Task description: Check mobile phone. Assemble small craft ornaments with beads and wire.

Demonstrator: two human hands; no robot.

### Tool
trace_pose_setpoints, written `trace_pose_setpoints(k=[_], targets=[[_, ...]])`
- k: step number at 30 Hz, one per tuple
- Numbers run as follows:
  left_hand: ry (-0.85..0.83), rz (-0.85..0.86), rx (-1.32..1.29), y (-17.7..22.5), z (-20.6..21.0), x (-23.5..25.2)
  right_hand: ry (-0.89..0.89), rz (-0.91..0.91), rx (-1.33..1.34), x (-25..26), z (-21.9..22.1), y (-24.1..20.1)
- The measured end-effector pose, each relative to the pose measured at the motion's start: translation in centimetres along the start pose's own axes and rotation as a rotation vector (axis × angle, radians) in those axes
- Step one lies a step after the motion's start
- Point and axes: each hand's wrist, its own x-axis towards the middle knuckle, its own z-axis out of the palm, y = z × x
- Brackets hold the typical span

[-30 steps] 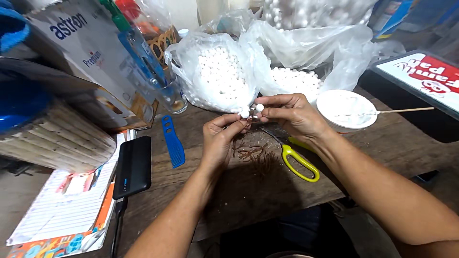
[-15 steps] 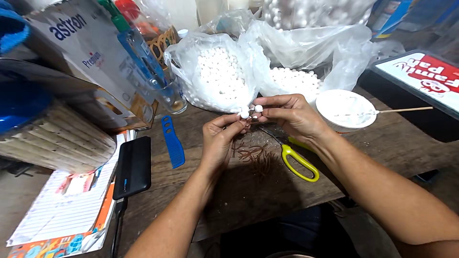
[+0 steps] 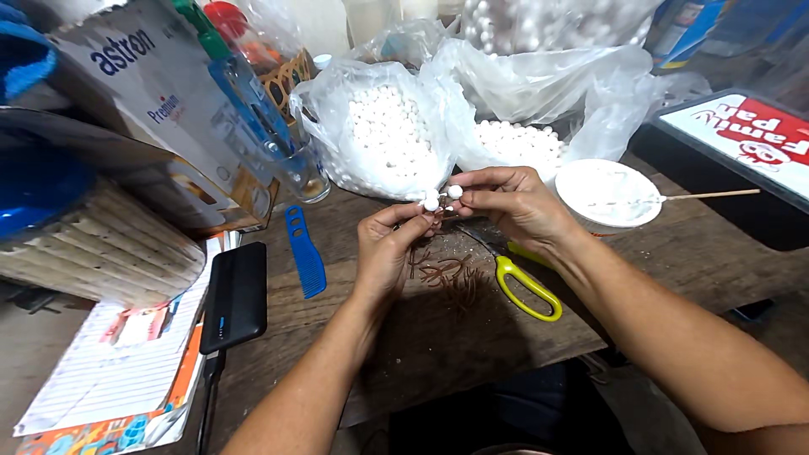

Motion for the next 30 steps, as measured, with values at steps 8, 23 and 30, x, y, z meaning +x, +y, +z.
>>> trace_pose_setpoints(k=[8, 23, 30], targets=[[-0.002, 0.000, 0.005, 0.02, 0.01, -0.01, 0.000, 0.024, 0.017, -0.15, 0.06, -0.17], [-0.001, 0.003, -0.006, -0.01, 0.06, -0.01, -0.039, 0.020, -0.020, -0.40, -0.06, -0.27], [0.002, 0.002, -0.002, 0.01, 0.14, -0.05, -0.031, -0.024, -0.048, -0.21, -0.26, 0.03]])
